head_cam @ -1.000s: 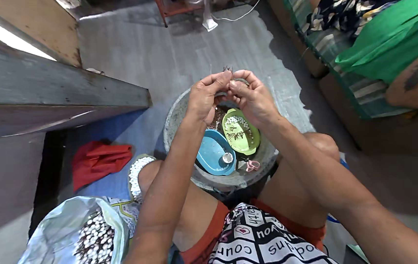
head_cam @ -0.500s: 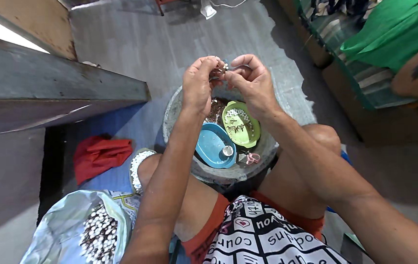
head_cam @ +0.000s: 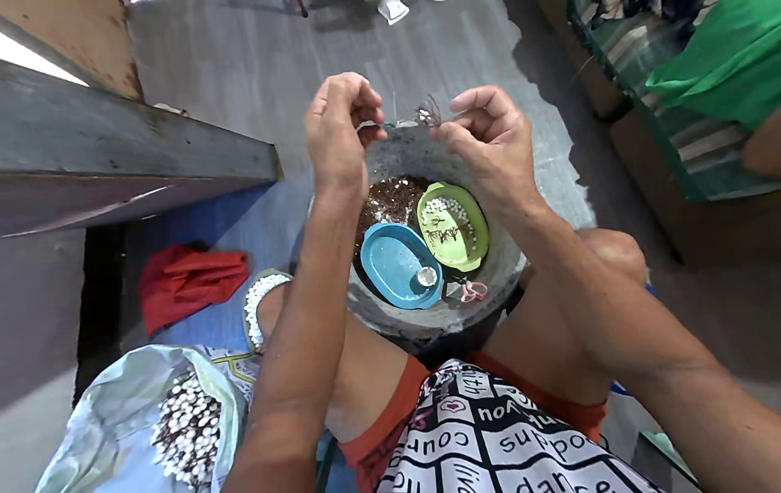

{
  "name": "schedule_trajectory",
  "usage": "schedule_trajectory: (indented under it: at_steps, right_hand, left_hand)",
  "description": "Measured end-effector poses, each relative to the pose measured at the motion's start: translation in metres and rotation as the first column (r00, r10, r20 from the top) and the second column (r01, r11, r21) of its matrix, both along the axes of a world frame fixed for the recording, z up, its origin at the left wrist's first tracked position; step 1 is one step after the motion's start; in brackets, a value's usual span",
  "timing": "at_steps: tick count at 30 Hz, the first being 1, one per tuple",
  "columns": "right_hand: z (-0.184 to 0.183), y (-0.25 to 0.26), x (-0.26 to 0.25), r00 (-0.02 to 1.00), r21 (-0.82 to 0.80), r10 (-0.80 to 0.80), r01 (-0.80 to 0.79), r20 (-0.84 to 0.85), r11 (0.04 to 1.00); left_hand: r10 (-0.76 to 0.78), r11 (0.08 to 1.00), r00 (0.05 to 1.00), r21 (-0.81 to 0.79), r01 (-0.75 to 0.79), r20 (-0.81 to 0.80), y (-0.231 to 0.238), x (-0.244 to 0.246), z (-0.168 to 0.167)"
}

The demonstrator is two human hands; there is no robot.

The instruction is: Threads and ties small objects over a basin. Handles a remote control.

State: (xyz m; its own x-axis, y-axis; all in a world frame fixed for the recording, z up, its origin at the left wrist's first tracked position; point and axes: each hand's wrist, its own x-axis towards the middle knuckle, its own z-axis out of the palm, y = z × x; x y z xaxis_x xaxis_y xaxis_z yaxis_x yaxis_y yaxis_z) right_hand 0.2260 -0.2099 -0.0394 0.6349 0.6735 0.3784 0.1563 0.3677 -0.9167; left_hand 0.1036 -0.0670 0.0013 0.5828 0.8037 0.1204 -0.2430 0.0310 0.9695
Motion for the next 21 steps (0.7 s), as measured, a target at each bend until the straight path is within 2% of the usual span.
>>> schedule_trajectory:
  at_steps: [5, 8, 10, 16, 19, 21]
  right_hand:
    - [-0.002, 0.000, 0.000, 0.998, -0.007, -0.055, 0.056, 0.042, 0.998]
    - [-0.006, -0.001, 0.000, 0.993, -0.007, -0.095, 0.096, 0.071, 0.995]
    - [-0.009, -0.002, 0.000, 0.993, -0.013, -0.103, 0.104, 0.063, 0.995]
    - [-0.011, -0.004, 0.000, 0.999, -0.043, -0.038, 0.039, 0.034, 0.998]
    - [-0.012, -0.002, 0.002, 0.980, -0.027, 0.029, -0.035, -0.197, 0.999]
    - [-0.010, -0.001, 0.009, 0.910, 0.047, 0.054, -0.038, -0.412, 0.998]
  left_hand:
    - [-0.174, 0.937, 0.980, 0.290, 0.195, -0.095, -0.011, 0.003, -0.004]
    - [-0.142, 0.877, 0.967, 0.426, 0.222, -0.213, -0.016, 0.004, -0.008]
    - [-0.099, 0.867, 0.964, 0.455, 0.205, -0.246, -0.016, 0.004, -0.013]
    - [-0.097, 0.941, 0.989, 0.312, 0.129, -0.115, -0.018, 0.005, -0.010]
    - [-0.059, 0.982, 0.997, 0.178, 0.067, -0.053, -0.012, 0.005, -0.008]
    - [-0.037, 0.991, 0.997, 0.124, 0.046, -0.071, -0.008, 0.003, -0.006]
